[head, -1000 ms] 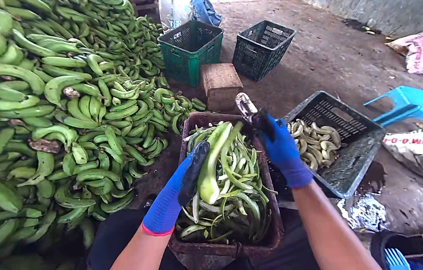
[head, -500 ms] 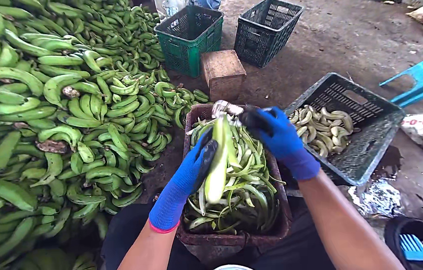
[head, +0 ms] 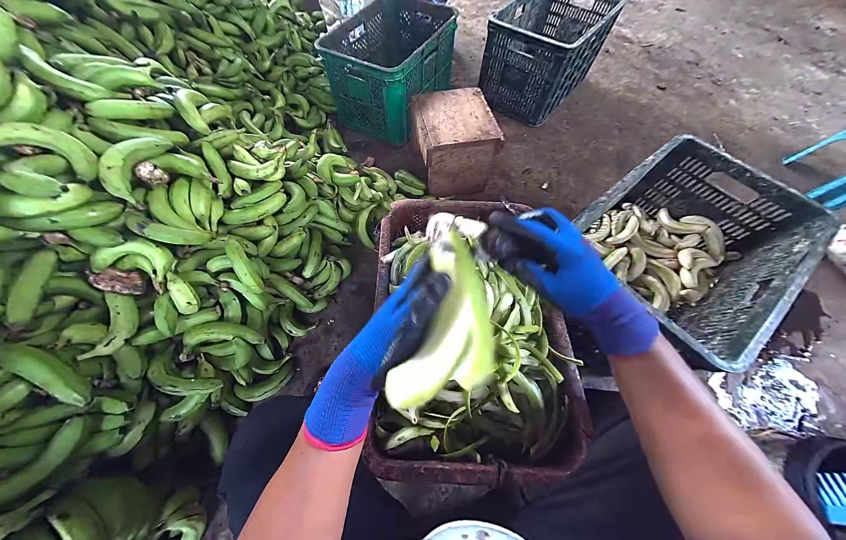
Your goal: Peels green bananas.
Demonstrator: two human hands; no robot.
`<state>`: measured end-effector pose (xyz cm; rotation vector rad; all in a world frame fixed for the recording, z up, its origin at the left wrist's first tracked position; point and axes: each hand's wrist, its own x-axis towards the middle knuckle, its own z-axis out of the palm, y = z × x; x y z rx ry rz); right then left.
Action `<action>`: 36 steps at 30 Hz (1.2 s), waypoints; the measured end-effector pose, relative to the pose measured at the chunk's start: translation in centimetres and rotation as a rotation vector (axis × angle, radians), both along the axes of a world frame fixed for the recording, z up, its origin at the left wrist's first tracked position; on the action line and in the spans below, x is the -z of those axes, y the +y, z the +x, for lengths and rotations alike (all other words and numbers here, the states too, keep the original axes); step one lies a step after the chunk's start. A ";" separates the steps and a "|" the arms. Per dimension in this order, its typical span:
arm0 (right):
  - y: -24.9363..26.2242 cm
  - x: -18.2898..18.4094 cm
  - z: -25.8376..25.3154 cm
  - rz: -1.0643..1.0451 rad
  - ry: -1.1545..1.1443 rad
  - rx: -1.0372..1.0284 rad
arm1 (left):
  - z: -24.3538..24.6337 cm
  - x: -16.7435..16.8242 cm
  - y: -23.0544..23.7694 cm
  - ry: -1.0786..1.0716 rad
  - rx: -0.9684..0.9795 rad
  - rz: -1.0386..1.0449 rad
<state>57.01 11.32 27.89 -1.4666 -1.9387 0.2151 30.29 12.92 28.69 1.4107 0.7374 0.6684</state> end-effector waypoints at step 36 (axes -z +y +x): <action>-3.0 3.1 -5.6 0.206 -0.225 0.039 | 1.8 3.4 3.1 -0.748 -0.541 -0.420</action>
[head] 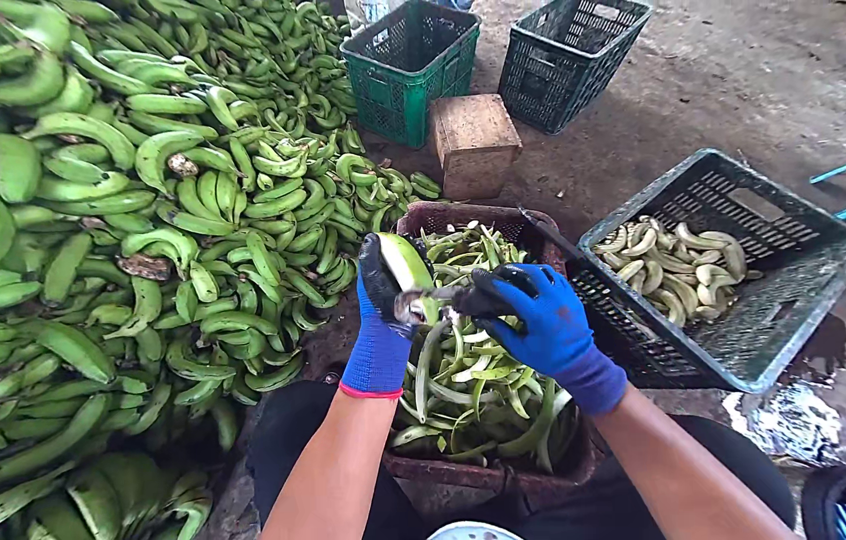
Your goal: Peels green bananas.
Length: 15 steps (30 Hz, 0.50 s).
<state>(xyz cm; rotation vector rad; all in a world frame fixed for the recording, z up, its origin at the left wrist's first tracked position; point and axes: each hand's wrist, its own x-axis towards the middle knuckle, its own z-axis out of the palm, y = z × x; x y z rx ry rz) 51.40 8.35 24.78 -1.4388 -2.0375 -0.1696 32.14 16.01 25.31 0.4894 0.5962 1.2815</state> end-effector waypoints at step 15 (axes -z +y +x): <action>3.4 -2.3 4.5 -0.856 0.408 0.330 | 1.5 -1.5 -2.2 1.101 0.473 0.409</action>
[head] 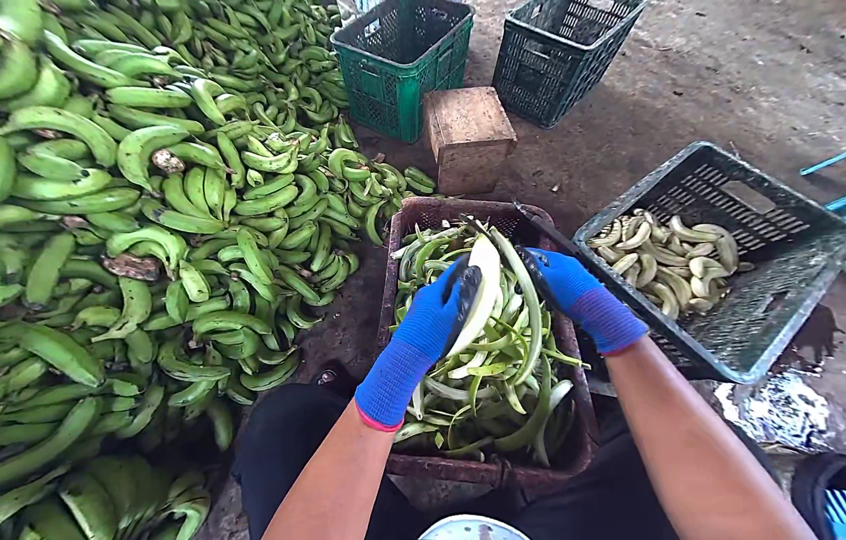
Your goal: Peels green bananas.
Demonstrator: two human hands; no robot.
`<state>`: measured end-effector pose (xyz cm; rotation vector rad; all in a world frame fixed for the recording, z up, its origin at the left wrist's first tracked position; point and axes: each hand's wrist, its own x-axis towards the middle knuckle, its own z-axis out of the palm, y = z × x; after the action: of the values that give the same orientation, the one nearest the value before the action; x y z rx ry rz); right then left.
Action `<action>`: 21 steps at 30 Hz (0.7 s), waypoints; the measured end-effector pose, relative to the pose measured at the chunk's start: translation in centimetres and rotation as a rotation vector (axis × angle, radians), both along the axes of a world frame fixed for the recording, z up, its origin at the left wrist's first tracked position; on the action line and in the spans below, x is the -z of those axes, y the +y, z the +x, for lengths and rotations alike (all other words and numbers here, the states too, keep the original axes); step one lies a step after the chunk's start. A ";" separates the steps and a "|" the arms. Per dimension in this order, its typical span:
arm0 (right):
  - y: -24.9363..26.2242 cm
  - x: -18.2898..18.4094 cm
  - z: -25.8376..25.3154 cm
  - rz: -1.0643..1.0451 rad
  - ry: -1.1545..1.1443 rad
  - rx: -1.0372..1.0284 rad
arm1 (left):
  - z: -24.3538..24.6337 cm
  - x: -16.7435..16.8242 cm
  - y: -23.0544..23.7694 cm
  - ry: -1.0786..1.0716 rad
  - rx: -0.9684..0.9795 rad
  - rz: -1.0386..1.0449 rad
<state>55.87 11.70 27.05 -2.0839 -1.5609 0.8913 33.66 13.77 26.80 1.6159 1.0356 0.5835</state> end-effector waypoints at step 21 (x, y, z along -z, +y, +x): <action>-1.8 0.6 0.1 0.244 -0.002 -0.027 | -2.8 0.2 0.6 -0.629 -0.268 -0.272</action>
<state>55.97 9.88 26.43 -1.8974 -1.6137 0.6698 30.87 14.34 26.58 0.9597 0.8093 1.0047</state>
